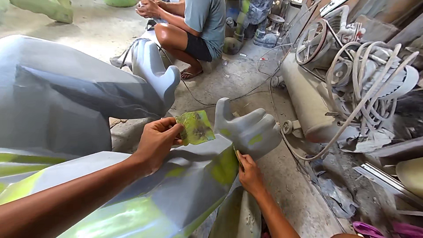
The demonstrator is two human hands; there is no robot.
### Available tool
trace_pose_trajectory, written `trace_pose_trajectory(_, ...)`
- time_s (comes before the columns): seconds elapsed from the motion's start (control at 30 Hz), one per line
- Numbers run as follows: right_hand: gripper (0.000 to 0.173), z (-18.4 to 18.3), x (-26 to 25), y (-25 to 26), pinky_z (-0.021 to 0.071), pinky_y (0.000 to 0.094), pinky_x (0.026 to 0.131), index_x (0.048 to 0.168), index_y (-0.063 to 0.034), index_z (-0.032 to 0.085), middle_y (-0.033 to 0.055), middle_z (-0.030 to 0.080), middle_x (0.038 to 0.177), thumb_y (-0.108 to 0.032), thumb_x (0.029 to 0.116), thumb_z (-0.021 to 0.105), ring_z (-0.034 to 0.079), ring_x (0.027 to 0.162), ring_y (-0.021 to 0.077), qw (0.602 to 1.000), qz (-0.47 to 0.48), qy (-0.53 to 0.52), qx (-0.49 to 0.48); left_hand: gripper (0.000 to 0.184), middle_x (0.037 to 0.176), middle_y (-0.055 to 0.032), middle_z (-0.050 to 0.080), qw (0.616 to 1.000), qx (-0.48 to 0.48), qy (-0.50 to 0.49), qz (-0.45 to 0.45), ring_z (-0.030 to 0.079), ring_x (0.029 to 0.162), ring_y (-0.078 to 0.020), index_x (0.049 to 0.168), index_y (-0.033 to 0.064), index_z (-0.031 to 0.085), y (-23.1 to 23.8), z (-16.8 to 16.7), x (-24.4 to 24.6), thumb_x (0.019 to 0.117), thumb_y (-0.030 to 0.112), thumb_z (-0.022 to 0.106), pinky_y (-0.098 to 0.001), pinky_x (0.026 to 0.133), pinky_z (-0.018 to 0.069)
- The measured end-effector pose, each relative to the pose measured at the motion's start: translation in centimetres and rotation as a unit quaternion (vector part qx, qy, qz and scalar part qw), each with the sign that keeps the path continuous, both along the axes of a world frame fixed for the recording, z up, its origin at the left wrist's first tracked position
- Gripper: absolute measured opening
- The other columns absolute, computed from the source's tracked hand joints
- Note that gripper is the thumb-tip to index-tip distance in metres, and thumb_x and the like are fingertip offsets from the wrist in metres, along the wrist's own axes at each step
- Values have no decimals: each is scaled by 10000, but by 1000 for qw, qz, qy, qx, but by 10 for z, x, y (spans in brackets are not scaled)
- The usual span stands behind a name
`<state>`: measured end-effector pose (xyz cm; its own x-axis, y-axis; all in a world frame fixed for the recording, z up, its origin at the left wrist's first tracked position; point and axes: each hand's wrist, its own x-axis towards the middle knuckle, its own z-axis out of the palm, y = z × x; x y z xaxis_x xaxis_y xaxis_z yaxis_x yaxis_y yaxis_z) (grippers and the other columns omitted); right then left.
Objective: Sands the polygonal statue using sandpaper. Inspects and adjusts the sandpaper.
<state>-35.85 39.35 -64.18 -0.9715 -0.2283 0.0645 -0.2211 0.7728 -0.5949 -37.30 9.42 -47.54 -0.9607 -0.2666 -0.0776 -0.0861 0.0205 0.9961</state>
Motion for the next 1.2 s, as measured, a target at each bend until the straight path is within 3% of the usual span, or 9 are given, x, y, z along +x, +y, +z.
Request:
trace_pose_trajectory(0.17,598,-6,29,38,580,378,932,1485,-172,567,89,639,1287,-55,899,557,655,1115,187,996,78,-43,24,126,781,-71,668,1000,-12,-1,-3,646,635,-150,930,46,691,3,1,1,1011,51,594,-287,595,585)
trace_pose_trajectory(0.27,489,1,25,55,589,322,892,1362,-214,683,27,684,1223,-84,901,583,668,1064,114,997,69,9,-39,135,761,-68,660,1000,-6,1,3,644,625,-142,915,44,687,1,3,0,1011,42,591,-283,589,587)
trace_pose_trajectory(0.4,468,28,-16,18,569,390,967,1430,-176,623,48,662,1298,-122,978,516,657,1136,155,998,4,2,-65,134,768,-78,665,1000,0,-3,10,647,627,-146,913,33,684,0,1,-1,1010,32,591,-285,592,588)
trace_pose_trajectory(0.57,429,37,-32,-26,569,459,937,1421,-244,630,31,645,1290,-195,1015,500,655,1121,185,995,-60,-70,-34,142,760,-78,655,1000,-9,-3,7,636,625,-150,897,41,682,0,2,-1,1010,41,597,-283,585,580)
trace_pose_trajectory(0.77,431,96,18,-59,570,458,884,1433,-274,624,18,655,1237,-270,1020,502,656,1073,172,992,-46,-112,-39,144,761,-81,662,1000,-6,-4,-4,639,626,-154,897,40,684,1,2,0,1013,55,599,-285,587,579)
trace_pose_trajectory(0.87,439,123,52,-76,590,404,807,1408,-292,647,-19,658,1225,-242,987,535,664,1022,123,995,-47,-82,-42,130,775,-85,671,1000,-7,-5,-5,649,632,-156,923,34,696,2,4,-1,1013,49,603,-286,588,587)
trace_pose_trajectory(1.03,486,132,92,-89,584,321,667,1363,-280,685,-25,668,1149,-158,896,626,665,948,93,997,-44,10,-64,133,765,-76,665,1000,-17,-7,0,646,626,-144,913,38,688,1,2,-2,1012,50,600,-281,583,585)
trace_pose_trajectory(1.2,505,136,100,-78,598,322,696,1372,-279,676,-14,673,1193,-131,893,616,676,982,103,995,17,11,-93,116,776,-40,666,999,-33,-15,-1,636,628,-117,962,57,693,2,3,2,1021,60,594,-268,598,580)
